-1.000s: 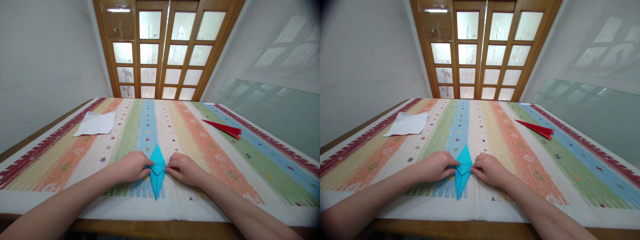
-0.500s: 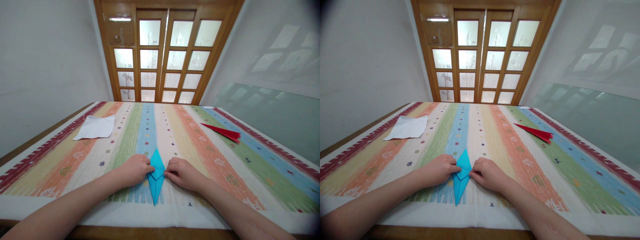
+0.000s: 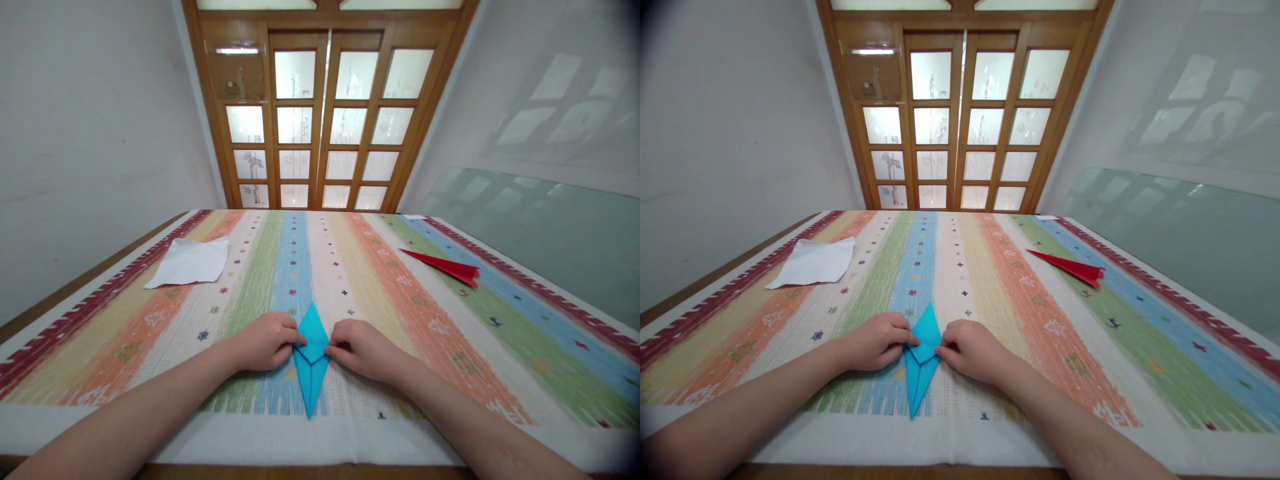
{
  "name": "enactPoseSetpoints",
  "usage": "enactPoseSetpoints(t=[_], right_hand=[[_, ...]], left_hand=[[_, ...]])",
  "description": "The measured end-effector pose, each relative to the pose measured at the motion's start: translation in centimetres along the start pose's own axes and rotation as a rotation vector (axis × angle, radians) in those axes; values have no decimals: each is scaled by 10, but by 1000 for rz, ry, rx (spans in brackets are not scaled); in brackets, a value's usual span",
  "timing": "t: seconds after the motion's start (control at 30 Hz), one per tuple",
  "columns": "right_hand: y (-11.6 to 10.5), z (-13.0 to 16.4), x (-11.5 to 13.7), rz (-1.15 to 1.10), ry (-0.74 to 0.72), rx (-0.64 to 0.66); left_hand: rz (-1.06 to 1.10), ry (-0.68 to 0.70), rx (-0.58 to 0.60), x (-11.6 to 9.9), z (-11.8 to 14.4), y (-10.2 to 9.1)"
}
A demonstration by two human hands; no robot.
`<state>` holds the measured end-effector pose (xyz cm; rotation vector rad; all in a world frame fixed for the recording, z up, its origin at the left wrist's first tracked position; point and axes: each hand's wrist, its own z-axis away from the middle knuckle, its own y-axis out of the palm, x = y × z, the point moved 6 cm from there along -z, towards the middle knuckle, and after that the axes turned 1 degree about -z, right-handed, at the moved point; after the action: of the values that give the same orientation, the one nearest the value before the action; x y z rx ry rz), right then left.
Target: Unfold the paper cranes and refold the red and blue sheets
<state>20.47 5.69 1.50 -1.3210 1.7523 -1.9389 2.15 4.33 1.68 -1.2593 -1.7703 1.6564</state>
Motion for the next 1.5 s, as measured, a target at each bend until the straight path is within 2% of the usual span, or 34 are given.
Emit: enactPoseSetpoints(t=[0.17,0.33,0.5,0.67,0.77,0.9,1.07,1.37,1.5], right_hand=[[-1,-1,0,-48,-1,18],[-2,-1,1,-93,-32,29],[-4,-1,-3,-146,-6,-18],[-6,-1,-7,-195,70,-80],[-7,-2,-10,-214,108,-121],[-9,-2,-8,-195,80,-140],[-9,-1,5,-212,0,-78],[-4,-3,12,-164,15,-2],[-3,-1,9,-170,31,-25]], left_hand=[[51,-1,21,-1,3,-8],[52,-26,33,-1,3,-7],[5,-98,9,3,0,-1],[47,-235,-60,16,-2,5],[48,-268,-78,20,-3,6],[14,-220,-79,16,-5,5],[52,-125,-87,10,-6,4],[-20,-124,-63,11,-8,10],[14,-126,-58,10,-9,11]])
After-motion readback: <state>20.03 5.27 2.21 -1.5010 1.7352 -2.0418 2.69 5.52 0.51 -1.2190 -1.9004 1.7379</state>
